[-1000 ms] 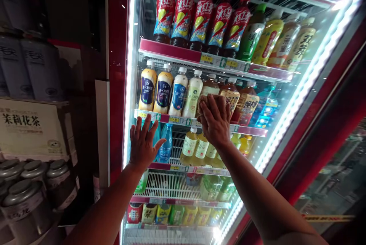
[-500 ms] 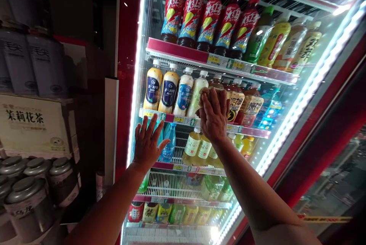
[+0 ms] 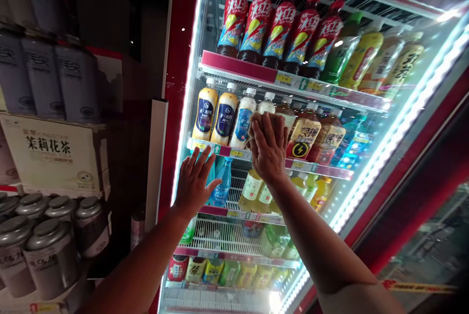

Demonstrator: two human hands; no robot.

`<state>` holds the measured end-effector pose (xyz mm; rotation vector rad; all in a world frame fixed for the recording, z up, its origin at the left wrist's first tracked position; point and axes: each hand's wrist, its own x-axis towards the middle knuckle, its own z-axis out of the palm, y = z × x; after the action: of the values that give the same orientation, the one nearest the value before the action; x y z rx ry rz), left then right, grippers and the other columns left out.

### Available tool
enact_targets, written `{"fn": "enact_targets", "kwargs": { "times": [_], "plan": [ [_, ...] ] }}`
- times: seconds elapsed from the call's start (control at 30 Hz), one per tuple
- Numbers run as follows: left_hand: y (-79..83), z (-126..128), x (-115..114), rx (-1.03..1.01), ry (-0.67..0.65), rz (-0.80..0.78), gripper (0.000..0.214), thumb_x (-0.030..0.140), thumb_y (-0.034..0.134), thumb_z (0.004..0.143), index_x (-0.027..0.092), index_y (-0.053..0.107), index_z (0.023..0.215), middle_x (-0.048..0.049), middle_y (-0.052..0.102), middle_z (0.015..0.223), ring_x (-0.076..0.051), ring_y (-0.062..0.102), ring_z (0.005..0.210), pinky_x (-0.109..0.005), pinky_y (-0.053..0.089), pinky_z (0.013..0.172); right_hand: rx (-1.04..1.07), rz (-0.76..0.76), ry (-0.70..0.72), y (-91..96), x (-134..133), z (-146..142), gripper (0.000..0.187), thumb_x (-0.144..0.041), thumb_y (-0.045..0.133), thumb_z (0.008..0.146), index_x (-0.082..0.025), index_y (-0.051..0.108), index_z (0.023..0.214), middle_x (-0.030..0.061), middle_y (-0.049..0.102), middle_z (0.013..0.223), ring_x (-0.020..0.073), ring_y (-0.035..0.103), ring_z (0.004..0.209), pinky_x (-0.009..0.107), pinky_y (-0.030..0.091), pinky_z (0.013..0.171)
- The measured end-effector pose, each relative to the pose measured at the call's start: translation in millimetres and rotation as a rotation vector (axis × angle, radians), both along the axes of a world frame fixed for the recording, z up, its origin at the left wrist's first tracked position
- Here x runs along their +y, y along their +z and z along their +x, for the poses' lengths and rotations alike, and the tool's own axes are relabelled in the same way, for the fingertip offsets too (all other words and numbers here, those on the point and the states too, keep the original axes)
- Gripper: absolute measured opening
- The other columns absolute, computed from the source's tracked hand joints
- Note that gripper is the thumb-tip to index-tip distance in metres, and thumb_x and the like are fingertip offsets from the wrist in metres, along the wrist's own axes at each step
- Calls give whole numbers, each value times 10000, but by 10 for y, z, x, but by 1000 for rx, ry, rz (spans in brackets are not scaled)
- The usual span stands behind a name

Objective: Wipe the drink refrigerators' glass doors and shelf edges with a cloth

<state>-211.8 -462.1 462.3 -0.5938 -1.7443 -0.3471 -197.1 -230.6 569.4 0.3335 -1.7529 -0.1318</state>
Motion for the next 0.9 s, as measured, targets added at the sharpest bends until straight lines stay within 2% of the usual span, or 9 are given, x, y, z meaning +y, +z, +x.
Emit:
{"fn": "enact_targets", "kwargs": {
  "times": [0.1, 0.2, 0.27, 0.37, 0.5, 0.63, 0.8, 0.9],
  "plan": [
    [47, 8, -37, -6, -19, -9, 828, 479, 697, 916, 212, 336, 1611, -112, 495, 1589, -327, 391, 1517, -469, 323, 1223, -39, 71, -15, -34, 17, 29, 624, -336, 467, 1068, -376, 247, 1651, 16, 364, 1705, 292, 111, 1637, 618, 216, 1298],
    [130, -19, -98, -1, -47, 9, 831, 493, 705, 906, 238, 339, 1608, -122, 506, 1577, -319, 462, 1460, -468, 357, 1205, -29, 27, -31, 0, -10, 21, 605, -347, 447, 1072, -379, 260, 1647, 21, 369, 1702, 299, 125, 1635, 633, 197, 1298],
    [190, -54, -143, 9, -56, 55, 851, 516, 714, 891, 224, 350, 1602, -150, 480, 1588, -325, 458, 1459, -478, 352, 1221, 3, -7, -22, 31, -64, -4, 603, -345, 432, 1074, -367, 256, 1651, 33, 367, 1703, 304, 108, 1637, 638, 198, 1296],
    [243, -108, -200, 15, -44, 100, 851, 503, 716, 891, 218, 352, 1606, -154, 450, 1608, -339, 379, 1513, -507, 308, 1262, 1, 20, -18, 41, -125, -21, 614, -351, 432, 1075, -366, 235, 1657, 32, 378, 1697, 301, 99, 1638, 632, 222, 1291],
    [224, -147, -228, -5, -48, 112, 821, 479, 701, 906, 263, 348, 1616, -127, 415, 1639, -331, 320, 1554, -520, 273, 1284, -24, 59, -30, 70, -150, -16, 614, -355, 444, 1073, -388, 242, 1652, 12, 388, 1692, 298, 131, 1634, 633, 219, 1294],
    [202, -152, -229, 6, -32, 113, 822, 493, 703, 902, 254, 359, 1610, -132, 417, 1639, -324, 329, 1554, -505, 270, 1285, -8, 17, -24, 126, -296, -43, 592, -349, 434, 1075, -345, 286, 1648, 16, 370, 1701, 300, 96, 1639, 620, 195, 1307],
    [216, -147, -262, 6, -34, 91, 838, 517, 693, 901, 209, 356, 1604, -142, 431, 1629, -304, 341, 1551, -472, 270, 1288, -137, 177, 0, 63, -443, -15, 574, -366, 453, 1072, -368, 322, 1631, -38, 366, 1700, 270, 124, 1637, 570, 191, 1324],
    [217, -141, -281, 3, -34, 79, 879, 525, 677, 910, 210, 290, 1634, -133, 425, 1635, -289, 343, 1552, -458, 261, 1294, -151, 151, -10, 73, -473, -15, 563, -361, 456, 1070, -379, 343, 1621, -46, 365, 1698, 275, 166, 1630, 591, 173, 1325]
  ]
}}
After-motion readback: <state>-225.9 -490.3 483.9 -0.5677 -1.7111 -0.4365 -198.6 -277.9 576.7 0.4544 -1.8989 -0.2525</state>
